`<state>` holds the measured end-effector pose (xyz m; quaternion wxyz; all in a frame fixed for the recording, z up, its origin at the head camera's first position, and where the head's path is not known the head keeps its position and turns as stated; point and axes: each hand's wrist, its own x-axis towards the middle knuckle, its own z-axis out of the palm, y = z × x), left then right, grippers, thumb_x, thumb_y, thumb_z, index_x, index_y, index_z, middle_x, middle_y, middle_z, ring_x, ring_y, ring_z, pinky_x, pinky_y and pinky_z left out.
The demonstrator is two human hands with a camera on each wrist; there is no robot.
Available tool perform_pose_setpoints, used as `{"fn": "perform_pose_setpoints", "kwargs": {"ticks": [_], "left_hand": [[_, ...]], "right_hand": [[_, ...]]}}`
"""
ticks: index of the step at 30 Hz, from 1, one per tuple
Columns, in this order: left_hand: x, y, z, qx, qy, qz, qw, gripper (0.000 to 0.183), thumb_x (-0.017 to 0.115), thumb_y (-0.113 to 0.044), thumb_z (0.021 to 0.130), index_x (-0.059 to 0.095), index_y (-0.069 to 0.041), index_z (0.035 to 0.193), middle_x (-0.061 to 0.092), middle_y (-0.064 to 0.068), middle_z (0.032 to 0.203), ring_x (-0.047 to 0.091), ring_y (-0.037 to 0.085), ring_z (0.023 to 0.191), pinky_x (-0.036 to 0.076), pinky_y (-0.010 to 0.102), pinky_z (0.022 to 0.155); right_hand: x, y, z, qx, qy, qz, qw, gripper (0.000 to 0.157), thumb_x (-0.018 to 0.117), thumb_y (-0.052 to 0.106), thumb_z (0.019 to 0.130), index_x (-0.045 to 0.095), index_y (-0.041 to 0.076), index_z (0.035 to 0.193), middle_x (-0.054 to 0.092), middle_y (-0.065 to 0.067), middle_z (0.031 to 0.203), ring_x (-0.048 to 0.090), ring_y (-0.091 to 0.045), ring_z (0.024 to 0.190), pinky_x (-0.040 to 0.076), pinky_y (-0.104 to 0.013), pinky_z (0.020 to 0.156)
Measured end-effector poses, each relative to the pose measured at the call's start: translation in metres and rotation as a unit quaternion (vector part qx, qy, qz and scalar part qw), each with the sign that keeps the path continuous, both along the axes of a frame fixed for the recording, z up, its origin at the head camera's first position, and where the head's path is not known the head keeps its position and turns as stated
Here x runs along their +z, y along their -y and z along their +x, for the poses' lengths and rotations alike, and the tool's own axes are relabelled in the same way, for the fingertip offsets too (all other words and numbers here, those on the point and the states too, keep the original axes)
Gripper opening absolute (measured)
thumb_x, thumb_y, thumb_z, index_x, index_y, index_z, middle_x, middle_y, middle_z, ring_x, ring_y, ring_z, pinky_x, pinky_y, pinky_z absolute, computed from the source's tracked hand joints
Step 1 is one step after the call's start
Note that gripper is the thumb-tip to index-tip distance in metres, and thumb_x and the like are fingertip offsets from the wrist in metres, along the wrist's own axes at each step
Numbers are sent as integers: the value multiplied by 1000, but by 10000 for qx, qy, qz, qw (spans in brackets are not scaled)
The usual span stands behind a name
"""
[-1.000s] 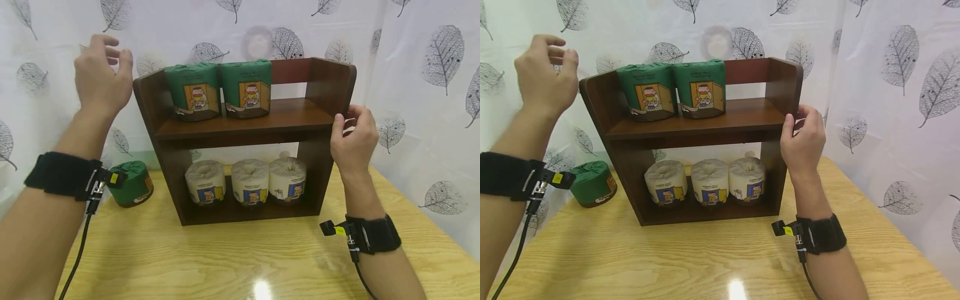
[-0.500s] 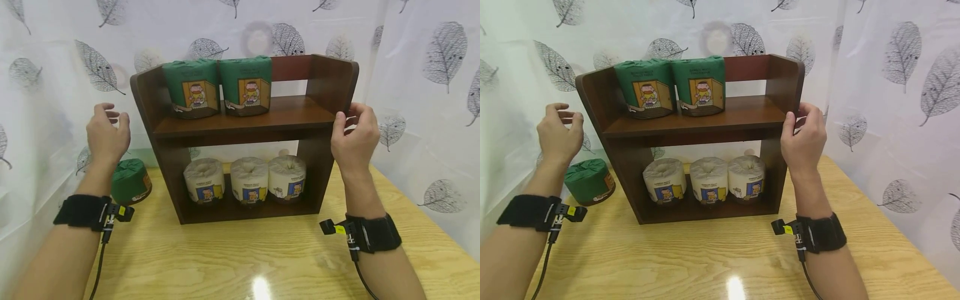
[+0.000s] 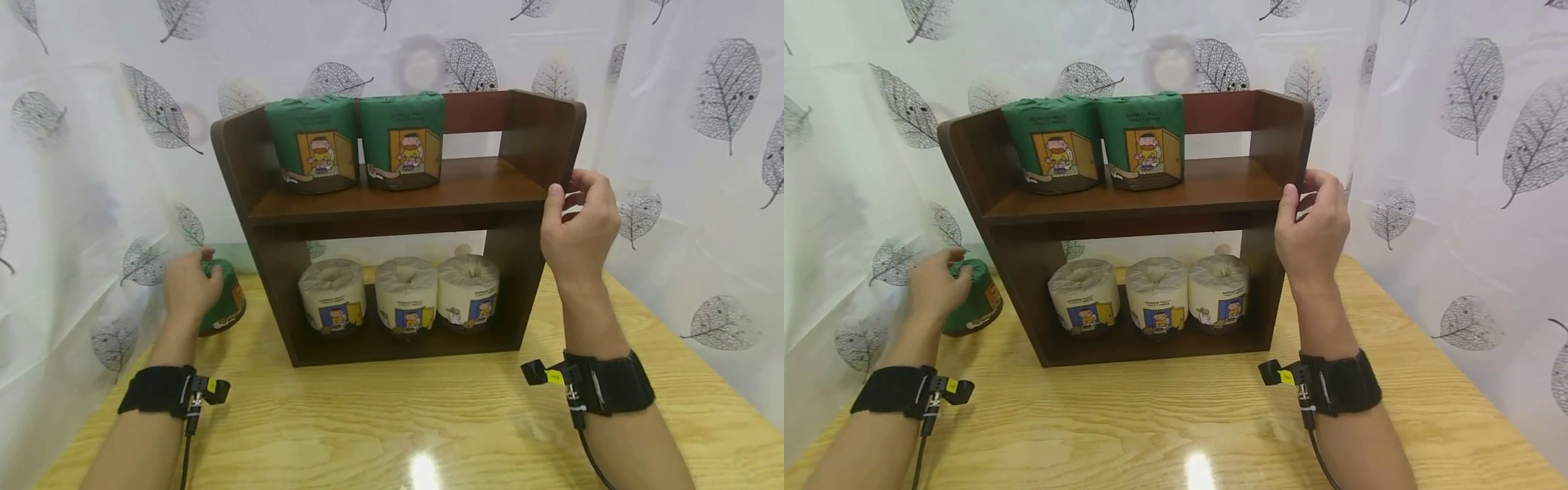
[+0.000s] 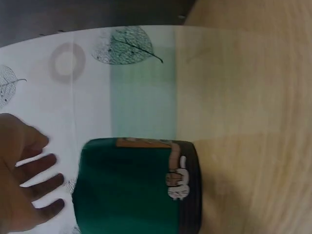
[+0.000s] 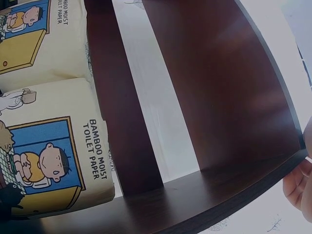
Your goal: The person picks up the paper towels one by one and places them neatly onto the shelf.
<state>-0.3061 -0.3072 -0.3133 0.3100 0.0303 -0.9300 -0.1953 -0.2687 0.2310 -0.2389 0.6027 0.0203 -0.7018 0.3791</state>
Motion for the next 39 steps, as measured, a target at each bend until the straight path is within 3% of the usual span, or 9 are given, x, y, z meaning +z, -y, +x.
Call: {"fn": "perform_pose_setpoints", "kwargs": {"ticks": [4, 7, 13, 18, 24, 30, 39], "left_hand": [[-13, 11, 2, -42, 1043, -98, 9945, 47, 49, -27, 93, 44, 2, 129, 47, 31, 123, 42, 50, 106, 29, 66, 88], [-19, 17, 0, -21, 1353, -197, 9906, 54, 51, -30, 91, 39, 4, 132, 40, 33, 127, 37, 50, 111, 20, 68, 89], [-23, 26, -2, 265, 1431, -721, 9867, 75, 65, -31, 81, 29, 8, 134, 39, 35, 125, 34, 53, 110, 17, 72, 88], [-22, 27, -2, 234, 1386, -868, 9863, 92, 73, -42, 74, 26, 4, 138, 43, 35, 122, 34, 54, 109, 15, 75, 88], [-23, 23, -2, 130, 1166, -867, 9893, 88, 76, -40, 71, 31, -1, 136, 51, 34, 113, 42, 52, 102, 14, 74, 89], [-25, 24, 4, 117, 1024, -769, 9917, 85, 77, -39, 70, 34, -4, 134, 56, 32, 104, 49, 49, 90, 16, 68, 88], [-16, 19, 9, 216, 863, -671, 9938, 87, 75, -44, 71, 32, -7, 137, 57, 33, 101, 50, 49, 87, 16, 68, 87]], "right_hand": [[1, 0, -1, 126, -200, 98, 9997, 29, 54, 25, 87, 60, 4, 105, 61, -7, 92, 53, -10, 72, 41, -16, 58], [3, 1, 0, 170, -268, 116, 9994, 28, 54, 27, 87, 60, 6, 105, 61, -6, 91, 53, -9, 71, 41, -15, 58], [7, 1, 3, 142, -168, 122, 9997, 30, 52, 29, 87, 60, 7, 106, 61, -6, 92, 53, -9, 72, 42, -18, 58], [12, 1, 2, 128, -160, 43, 9998, 29, 52, 30, 86, 60, 9, 104, 61, -3, 91, 53, -9, 72, 42, -17, 59], [12, -1, 2, 149, -47, -20, 9999, 28, 51, 31, 86, 60, 12, 104, 61, -2, 91, 53, -8, 72, 42, -18, 60], [3, -1, 3, 136, -66, 113, 9998, 29, 51, 29, 87, 59, 7, 105, 61, -6, 91, 53, -9, 71, 43, -18, 59], [2, 0, 3, 132, 65, -59, 9999, 28, 52, 31, 86, 60, 11, 105, 61, -3, 92, 53, -9, 72, 42, -18, 60]]}}
